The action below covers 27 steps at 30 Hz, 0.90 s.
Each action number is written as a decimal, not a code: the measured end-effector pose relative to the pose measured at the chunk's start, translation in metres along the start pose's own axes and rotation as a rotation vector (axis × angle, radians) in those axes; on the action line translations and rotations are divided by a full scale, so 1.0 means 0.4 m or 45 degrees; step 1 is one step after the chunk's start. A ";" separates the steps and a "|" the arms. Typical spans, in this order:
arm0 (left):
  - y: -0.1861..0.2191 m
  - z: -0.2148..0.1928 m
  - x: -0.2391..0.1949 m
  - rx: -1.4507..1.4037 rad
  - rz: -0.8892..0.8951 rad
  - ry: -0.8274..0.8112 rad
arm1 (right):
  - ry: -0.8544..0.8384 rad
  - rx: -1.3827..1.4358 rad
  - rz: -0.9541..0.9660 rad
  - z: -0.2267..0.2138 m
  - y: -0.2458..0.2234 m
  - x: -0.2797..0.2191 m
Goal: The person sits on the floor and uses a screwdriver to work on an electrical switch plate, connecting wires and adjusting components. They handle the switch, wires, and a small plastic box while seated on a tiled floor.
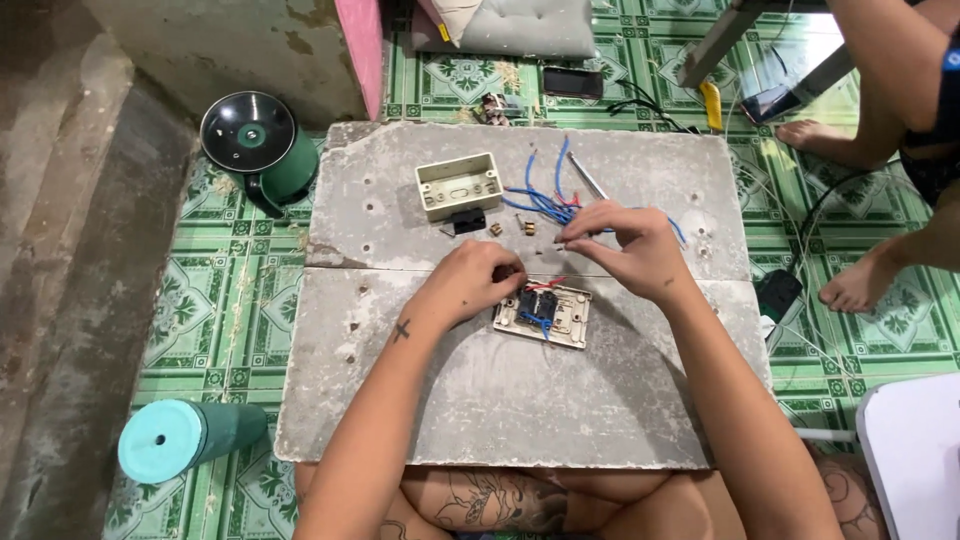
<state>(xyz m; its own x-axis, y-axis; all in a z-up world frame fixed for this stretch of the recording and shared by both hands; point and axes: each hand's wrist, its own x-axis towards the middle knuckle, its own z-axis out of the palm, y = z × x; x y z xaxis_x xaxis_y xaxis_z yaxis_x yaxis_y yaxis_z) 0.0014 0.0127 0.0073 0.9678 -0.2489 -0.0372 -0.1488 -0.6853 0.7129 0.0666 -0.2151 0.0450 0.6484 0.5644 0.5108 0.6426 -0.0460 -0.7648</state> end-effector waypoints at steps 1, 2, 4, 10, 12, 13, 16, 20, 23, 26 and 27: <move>0.001 0.001 0.004 0.004 0.002 -0.004 | 0.006 0.001 0.000 -0.006 0.001 -0.009; 0.000 0.001 0.005 -0.004 0.009 -0.008 | 0.041 -0.017 -0.020 -0.010 0.002 -0.018; 0.002 -0.001 0.005 -0.006 0.018 -0.017 | 0.083 -0.033 -0.039 -0.022 0.011 -0.033; -0.003 -0.001 0.001 -0.037 0.003 -0.003 | 0.061 -0.639 -0.112 -0.050 0.138 -0.079; 0.012 -0.012 -0.007 -0.062 0.051 0.009 | -0.057 -0.905 -0.215 -0.041 0.168 -0.090; 0.006 -0.008 -0.008 -0.063 0.052 0.007 | -0.057 -0.906 -0.212 -0.034 0.184 -0.092; -0.016 0.007 -0.002 -0.163 0.070 0.068 | -0.003 -1.095 -0.277 -0.042 0.208 -0.091; -0.039 0.012 0.012 -0.258 0.192 0.544 | 0.124 -1.200 -0.091 -0.124 0.199 -0.110; -0.051 0.014 0.016 -0.287 0.256 0.798 | 0.002 -1.142 0.418 -0.151 0.135 -0.107; -0.056 0.008 0.014 -0.275 0.252 0.917 | -0.094 -0.954 0.683 -0.161 0.111 -0.102; -0.057 0.003 0.011 -0.263 0.245 0.960 | -0.102 -0.896 0.647 -0.163 0.115 -0.103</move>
<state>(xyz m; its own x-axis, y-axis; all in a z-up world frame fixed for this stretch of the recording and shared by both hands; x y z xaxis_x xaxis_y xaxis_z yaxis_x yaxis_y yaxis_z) 0.0086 0.0264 -0.0100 0.8165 0.2298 0.5297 -0.3577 -0.5188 0.7764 0.0961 -0.2943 0.0142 0.9112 0.3927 0.1243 0.4037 -0.7917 -0.4586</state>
